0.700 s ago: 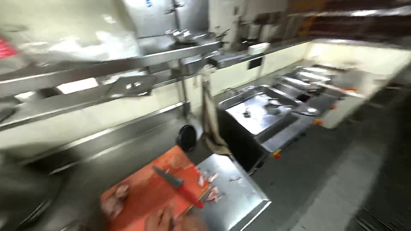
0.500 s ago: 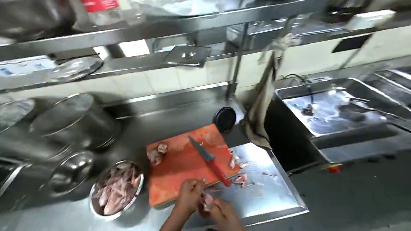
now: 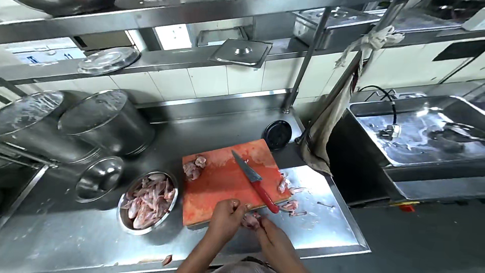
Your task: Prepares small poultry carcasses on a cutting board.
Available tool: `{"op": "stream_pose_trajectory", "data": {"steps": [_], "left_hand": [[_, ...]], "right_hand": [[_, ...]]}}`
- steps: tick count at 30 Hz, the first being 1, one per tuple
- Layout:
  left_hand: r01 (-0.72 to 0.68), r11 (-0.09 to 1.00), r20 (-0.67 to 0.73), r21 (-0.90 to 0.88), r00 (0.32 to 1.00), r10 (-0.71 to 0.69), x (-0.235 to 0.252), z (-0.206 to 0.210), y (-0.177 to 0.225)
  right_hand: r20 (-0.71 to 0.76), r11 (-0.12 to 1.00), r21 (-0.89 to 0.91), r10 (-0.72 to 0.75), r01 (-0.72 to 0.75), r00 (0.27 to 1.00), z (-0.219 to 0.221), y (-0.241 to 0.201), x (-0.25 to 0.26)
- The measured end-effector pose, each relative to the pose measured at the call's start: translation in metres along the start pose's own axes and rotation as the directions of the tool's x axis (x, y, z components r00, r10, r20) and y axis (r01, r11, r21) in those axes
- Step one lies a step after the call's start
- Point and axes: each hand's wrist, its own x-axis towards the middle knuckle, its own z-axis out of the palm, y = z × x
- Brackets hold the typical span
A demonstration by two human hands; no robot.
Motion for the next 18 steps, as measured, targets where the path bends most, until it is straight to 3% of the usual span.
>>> {"op": "stream_pose_trajectory", "data": {"steps": [3,5,9,11,13,15,18], "left_hand": [[-0.037,0.975,-0.01,0.218,0.999,0.04,0.003,0.0,0.006],[-0.104,0.943,0.056,0.316,0.994,0.091,0.006,-0.004,0.01],[-0.28,0.853,0.203,0.44,0.956,0.209,0.01,-0.015,0.007],[-0.323,0.887,0.142,0.331,0.946,0.292,0.014,-0.021,-0.005],[-0.322,0.942,0.007,0.097,0.946,0.323,0.016,-0.02,-0.018],[-0.274,0.96,-0.082,-0.061,0.96,0.269,0.014,-0.018,-0.022],[-0.237,0.965,-0.169,-0.115,0.962,0.216,0.012,-0.014,-0.031]], "right_hand": [[-0.102,0.994,0.001,-0.112,0.112,0.989,0.006,-0.003,0.011],[-0.146,0.981,0.027,-0.187,0.193,0.971,0.009,-0.004,0.022],[-0.09,0.967,0.113,-0.22,0.229,0.971,0.011,-0.008,0.034],[-0.081,0.924,0.26,-0.269,0.281,0.96,0.011,-0.004,0.038],[-0.129,0.882,0.384,-0.242,0.274,0.962,0.007,-0.003,0.042],[-0.152,0.857,0.474,-0.146,0.202,0.978,0.001,-0.006,0.045],[-0.112,0.828,0.543,-0.095,0.141,0.989,-0.004,-0.007,0.046]]}}
